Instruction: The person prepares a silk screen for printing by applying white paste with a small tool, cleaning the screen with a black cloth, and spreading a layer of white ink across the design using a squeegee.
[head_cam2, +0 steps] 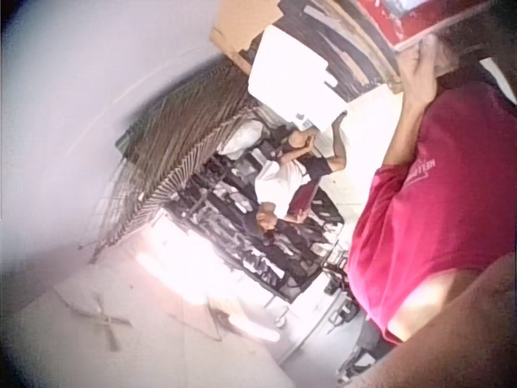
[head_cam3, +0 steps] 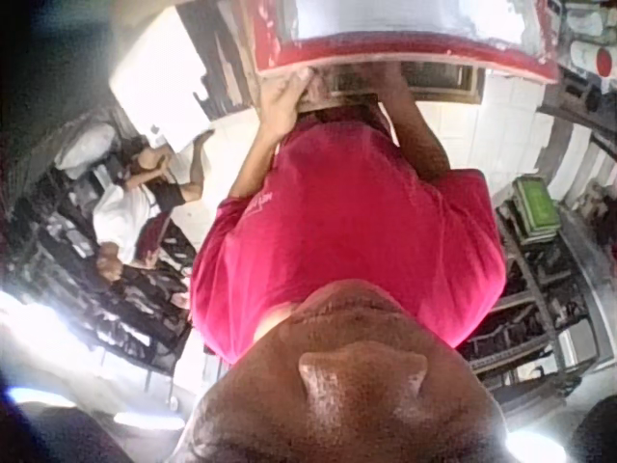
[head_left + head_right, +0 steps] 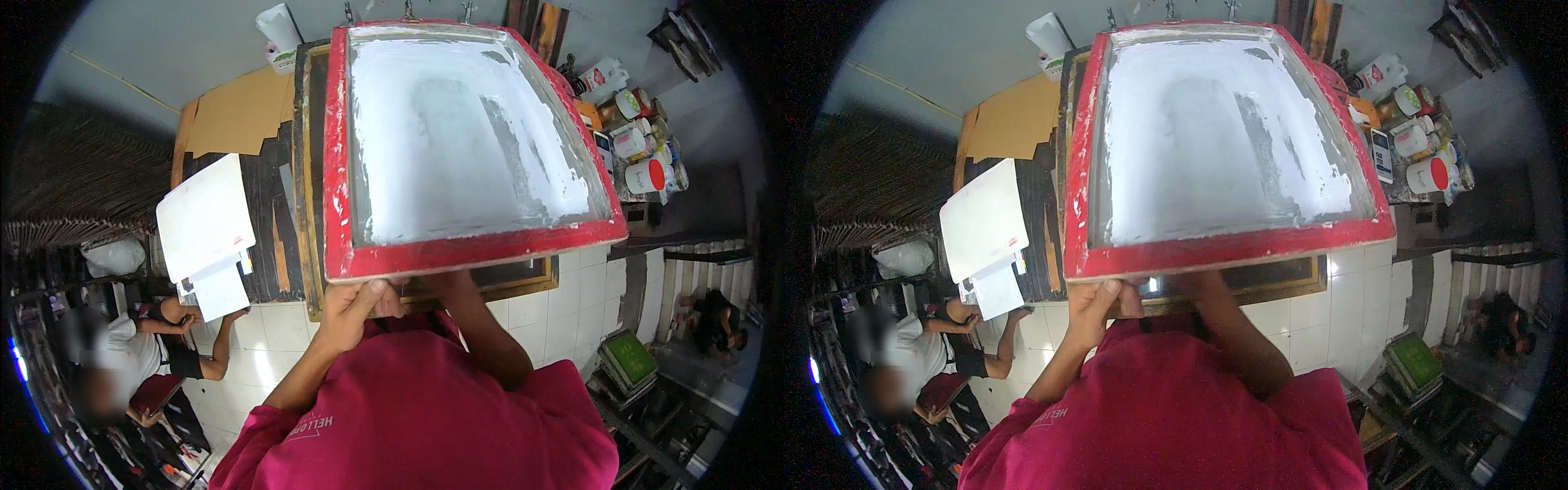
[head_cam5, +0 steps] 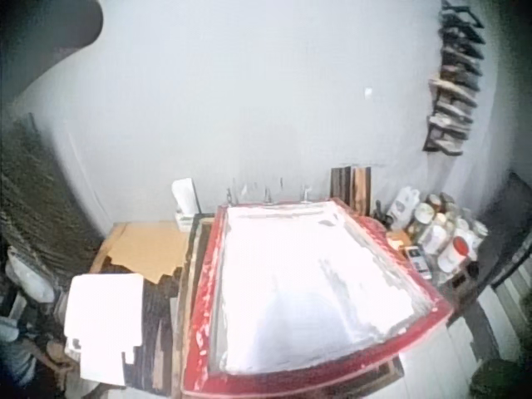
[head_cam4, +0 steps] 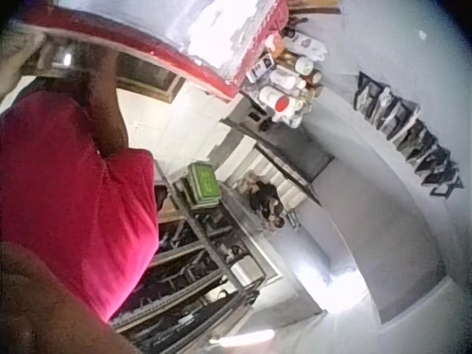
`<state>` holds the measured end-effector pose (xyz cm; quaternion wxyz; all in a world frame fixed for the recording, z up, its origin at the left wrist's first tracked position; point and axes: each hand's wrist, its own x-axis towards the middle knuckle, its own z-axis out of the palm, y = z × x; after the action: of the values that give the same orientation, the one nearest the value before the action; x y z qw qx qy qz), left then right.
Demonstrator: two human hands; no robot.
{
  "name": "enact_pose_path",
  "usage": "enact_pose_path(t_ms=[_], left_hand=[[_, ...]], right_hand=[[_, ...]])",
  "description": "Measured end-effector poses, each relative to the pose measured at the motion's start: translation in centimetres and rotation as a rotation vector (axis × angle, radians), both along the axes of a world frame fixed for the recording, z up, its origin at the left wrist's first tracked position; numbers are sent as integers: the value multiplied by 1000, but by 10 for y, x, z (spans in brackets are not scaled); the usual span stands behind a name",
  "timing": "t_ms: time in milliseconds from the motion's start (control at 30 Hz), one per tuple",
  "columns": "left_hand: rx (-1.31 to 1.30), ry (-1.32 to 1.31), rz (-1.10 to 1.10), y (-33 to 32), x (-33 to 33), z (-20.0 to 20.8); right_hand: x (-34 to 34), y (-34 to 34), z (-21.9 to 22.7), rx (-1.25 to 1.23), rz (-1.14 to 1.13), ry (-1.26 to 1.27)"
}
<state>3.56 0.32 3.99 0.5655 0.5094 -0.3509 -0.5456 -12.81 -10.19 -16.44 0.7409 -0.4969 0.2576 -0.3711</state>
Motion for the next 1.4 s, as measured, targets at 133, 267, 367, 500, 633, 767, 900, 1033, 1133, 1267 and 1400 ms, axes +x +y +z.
enact_pose_path(t_ms=[133,267,367,500,633,767,900,1033,1133,1267,1400], left_hand=[[88,-62,-41,7,5,-12],[129,0,-2,7,1,-12],[111,-17,39,11,-5,-18],[103,4,138,10,-15,-25],[79,-27,196,7,-21,-27],[67,-146,166,7,-20,-33],[62,-194,167,5,-21,-28],[77,-194,203,8,-26,-30],[93,-183,196,9,-26,-30],[122,-204,198,9,-25,-34],[112,-157,208,9,-26,-35]], right_hand=[[2,-7,17,113,-5,-63],[-11,-40,36,138,-7,-69],[-16,-45,40,150,6,-68],[-23,-59,44,157,20,-76],[-28,-62,48,154,35,-67],[-31,-66,51,151,38,-73],[-34,-64,52,151,43,-62],[-37,-63,52,160,41,-72],[-40,-58,48,162,38,-72],[-44,-63,51,161,24,-71],[-50,-62,56,150,0,-60]])
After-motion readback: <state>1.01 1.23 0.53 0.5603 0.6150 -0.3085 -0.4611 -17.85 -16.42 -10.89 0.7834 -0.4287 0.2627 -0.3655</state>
